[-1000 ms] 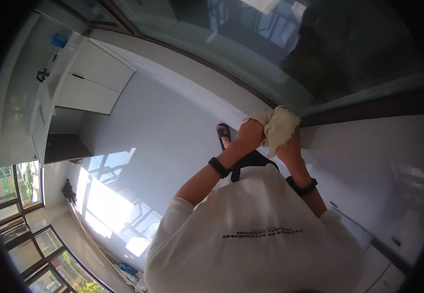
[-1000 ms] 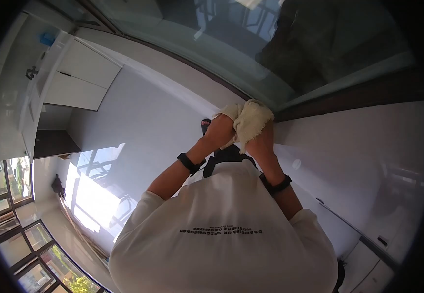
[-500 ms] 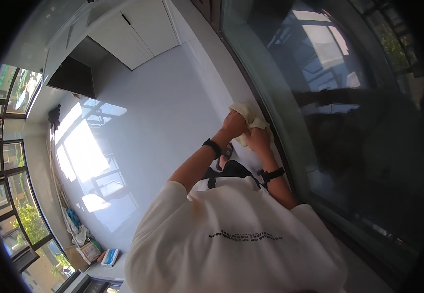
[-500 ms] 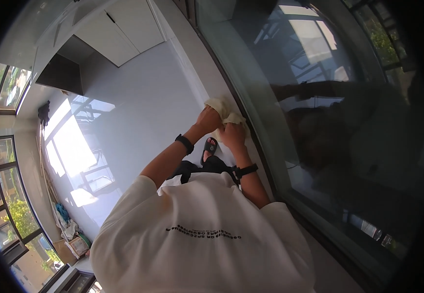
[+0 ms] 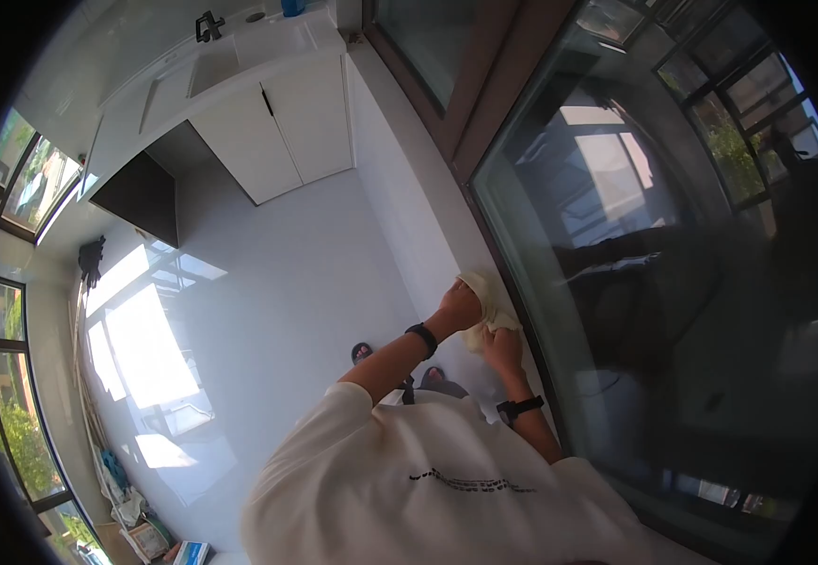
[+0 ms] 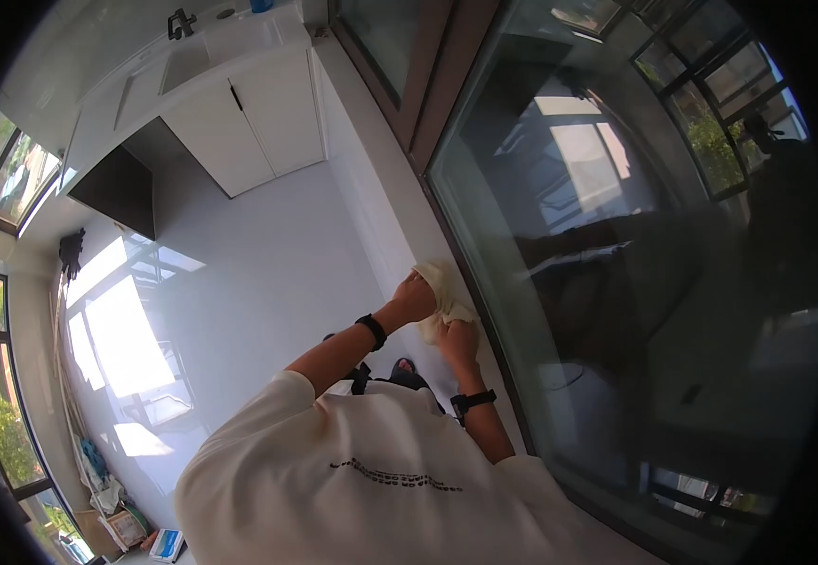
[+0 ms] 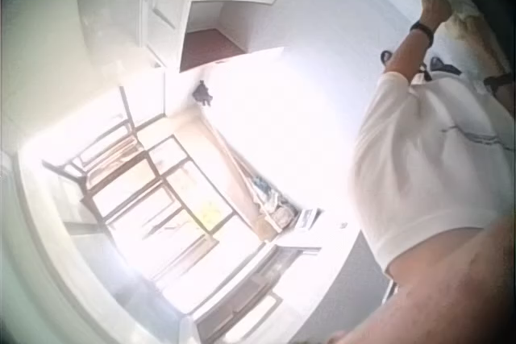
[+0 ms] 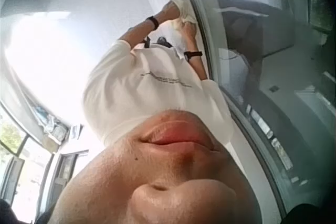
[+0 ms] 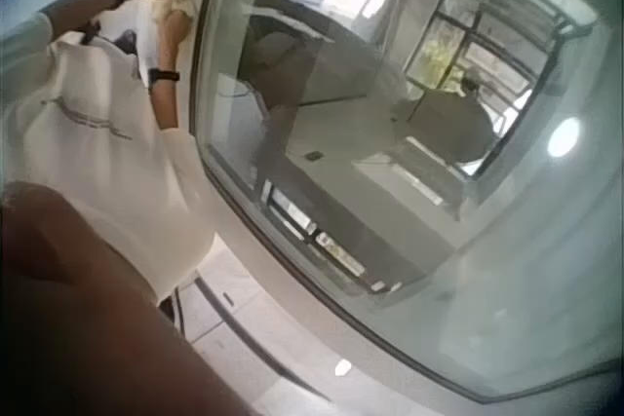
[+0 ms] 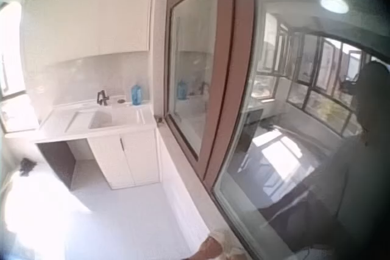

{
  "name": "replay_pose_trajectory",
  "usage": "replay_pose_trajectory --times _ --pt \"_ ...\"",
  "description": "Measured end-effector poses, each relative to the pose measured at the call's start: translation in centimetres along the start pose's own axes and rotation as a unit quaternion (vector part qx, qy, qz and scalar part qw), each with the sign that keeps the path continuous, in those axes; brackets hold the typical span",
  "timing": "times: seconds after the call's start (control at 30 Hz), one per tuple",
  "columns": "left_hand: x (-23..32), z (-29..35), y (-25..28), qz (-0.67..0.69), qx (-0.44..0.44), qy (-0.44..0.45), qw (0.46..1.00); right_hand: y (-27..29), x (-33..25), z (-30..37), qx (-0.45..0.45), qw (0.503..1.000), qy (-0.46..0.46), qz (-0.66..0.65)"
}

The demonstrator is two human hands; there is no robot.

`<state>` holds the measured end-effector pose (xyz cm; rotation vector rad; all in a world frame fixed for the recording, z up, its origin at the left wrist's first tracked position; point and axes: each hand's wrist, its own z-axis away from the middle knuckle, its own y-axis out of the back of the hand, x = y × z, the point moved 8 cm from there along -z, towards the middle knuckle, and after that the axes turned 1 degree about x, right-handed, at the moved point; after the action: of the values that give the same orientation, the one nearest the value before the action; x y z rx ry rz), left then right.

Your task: Wiping a large white surface with a cloth and then rinsing the cloth in a sink.

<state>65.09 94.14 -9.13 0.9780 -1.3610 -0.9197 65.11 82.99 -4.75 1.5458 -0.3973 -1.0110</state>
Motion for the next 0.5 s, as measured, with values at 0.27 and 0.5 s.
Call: replay_pose_trajectory --times 0.27,0.5 --pt "-8.5 -3.4 4.5 0.043 0.09 0.037 0.994 -3.6 -2.7 -9.6 -0.004 1.0 0.009 -0.011" --pt "-21.1 -8.1 10.2 0.039 0.062 0.089 0.993 -5.1 -11.3 -22.4 0.052 0.991 0.123 -0.02"
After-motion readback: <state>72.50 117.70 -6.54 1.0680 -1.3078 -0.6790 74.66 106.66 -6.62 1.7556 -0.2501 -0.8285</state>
